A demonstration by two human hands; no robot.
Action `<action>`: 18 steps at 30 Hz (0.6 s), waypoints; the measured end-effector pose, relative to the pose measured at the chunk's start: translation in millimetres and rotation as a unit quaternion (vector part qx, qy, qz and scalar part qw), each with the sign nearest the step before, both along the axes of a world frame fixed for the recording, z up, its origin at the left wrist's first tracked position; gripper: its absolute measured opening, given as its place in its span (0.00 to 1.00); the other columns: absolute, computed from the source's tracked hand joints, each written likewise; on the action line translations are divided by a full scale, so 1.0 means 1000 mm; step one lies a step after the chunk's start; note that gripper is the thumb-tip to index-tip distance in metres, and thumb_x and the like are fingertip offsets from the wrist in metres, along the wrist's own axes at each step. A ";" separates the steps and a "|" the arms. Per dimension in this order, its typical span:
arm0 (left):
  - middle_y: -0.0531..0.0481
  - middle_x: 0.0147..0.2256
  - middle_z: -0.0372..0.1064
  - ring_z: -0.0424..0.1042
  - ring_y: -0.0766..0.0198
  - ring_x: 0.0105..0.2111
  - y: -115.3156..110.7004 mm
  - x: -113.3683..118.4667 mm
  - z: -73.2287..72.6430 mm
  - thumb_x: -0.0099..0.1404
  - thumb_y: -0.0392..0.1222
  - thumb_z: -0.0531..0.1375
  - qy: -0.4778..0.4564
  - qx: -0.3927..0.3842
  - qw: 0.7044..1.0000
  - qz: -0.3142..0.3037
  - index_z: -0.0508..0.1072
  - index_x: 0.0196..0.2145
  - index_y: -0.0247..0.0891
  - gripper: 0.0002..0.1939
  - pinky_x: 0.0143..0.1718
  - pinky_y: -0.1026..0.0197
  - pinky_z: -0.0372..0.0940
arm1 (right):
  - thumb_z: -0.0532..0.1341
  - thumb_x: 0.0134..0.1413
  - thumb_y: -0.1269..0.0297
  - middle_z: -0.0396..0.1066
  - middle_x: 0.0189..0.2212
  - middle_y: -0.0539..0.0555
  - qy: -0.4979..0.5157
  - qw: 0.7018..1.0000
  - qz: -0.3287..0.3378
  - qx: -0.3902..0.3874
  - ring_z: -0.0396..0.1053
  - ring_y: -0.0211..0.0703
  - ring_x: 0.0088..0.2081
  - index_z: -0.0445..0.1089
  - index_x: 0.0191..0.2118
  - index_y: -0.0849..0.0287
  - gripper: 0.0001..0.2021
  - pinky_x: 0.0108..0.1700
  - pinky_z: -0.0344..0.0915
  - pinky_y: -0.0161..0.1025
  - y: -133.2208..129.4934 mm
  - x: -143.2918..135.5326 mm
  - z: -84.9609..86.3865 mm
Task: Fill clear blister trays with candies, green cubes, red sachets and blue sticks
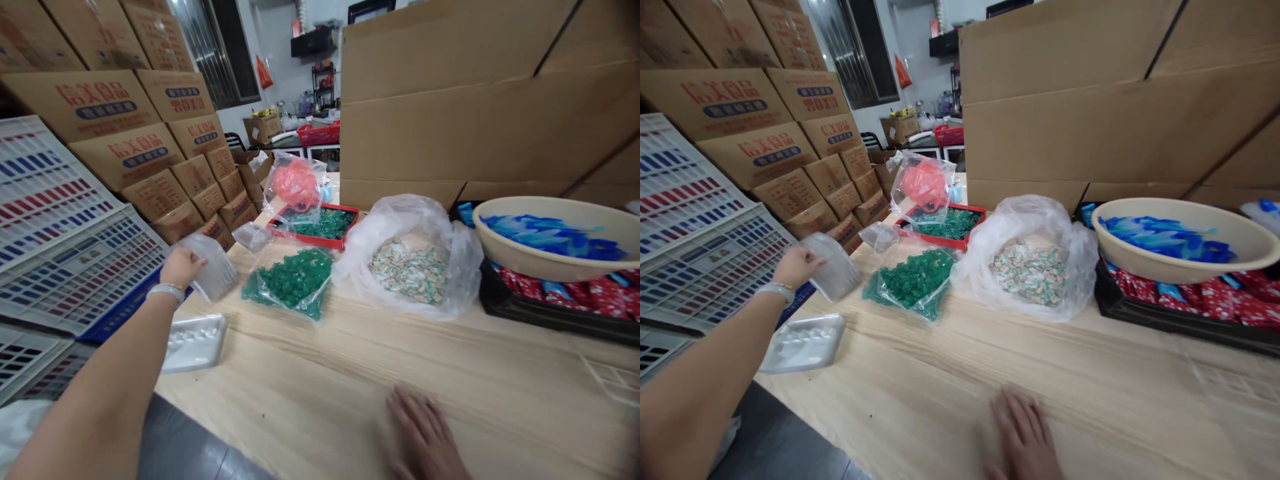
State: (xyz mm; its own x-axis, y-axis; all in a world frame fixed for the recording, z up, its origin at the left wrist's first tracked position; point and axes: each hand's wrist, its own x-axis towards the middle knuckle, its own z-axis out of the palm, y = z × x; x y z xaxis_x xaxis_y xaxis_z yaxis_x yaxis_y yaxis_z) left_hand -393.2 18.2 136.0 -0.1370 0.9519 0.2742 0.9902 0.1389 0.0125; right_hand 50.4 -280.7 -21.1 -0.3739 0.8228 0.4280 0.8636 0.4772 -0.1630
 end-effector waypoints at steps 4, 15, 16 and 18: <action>0.48 0.28 0.63 0.61 0.62 0.31 0.011 -0.008 0.011 0.56 0.51 0.54 -0.004 0.043 0.998 0.034 0.67 0.29 0.30 0.18 0.35 0.60 0.58 | 0.56 0.48 0.56 0.55 0.55 0.60 0.132 0.981 0.128 -0.055 0.53 0.52 0.55 0.46 0.59 0.57 0.33 0.55 0.51 0.50 0.102 -0.097 0.046; 0.46 0.31 0.63 0.63 0.55 0.35 -0.091 0.088 0.025 0.58 0.44 0.53 0.021 -0.021 0.969 -0.244 0.68 0.29 0.41 0.06 0.37 0.53 0.60 | 0.59 0.44 0.51 0.64 0.44 0.55 0.659 0.601 0.128 -0.433 0.66 0.41 0.37 0.51 0.53 0.57 0.31 0.37 0.66 0.41 0.268 -0.214 0.118; 0.47 0.32 0.63 0.63 0.55 0.37 -0.107 0.105 0.017 0.58 0.44 0.54 -0.012 -0.035 0.959 -0.282 0.68 0.30 0.44 0.05 0.40 0.51 0.60 | 0.62 0.40 0.52 0.67 0.40 0.53 0.672 0.573 0.126 -0.452 0.67 0.39 0.34 0.55 0.50 0.57 0.30 0.34 0.66 0.39 0.259 -0.194 0.116; 0.45 0.40 0.63 0.61 0.52 0.45 -0.132 0.136 0.001 0.55 0.47 0.57 -0.121 -0.005 0.946 -0.300 0.68 0.38 0.49 0.11 0.46 0.49 0.59 | 0.66 0.34 0.55 0.68 0.32 0.49 0.688 0.543 0.094 -0.472 0.67 0.37 0.30 0.59 0.44 0.57 0.28 0.30 0.65 0.35 0.233 -0.149 0.107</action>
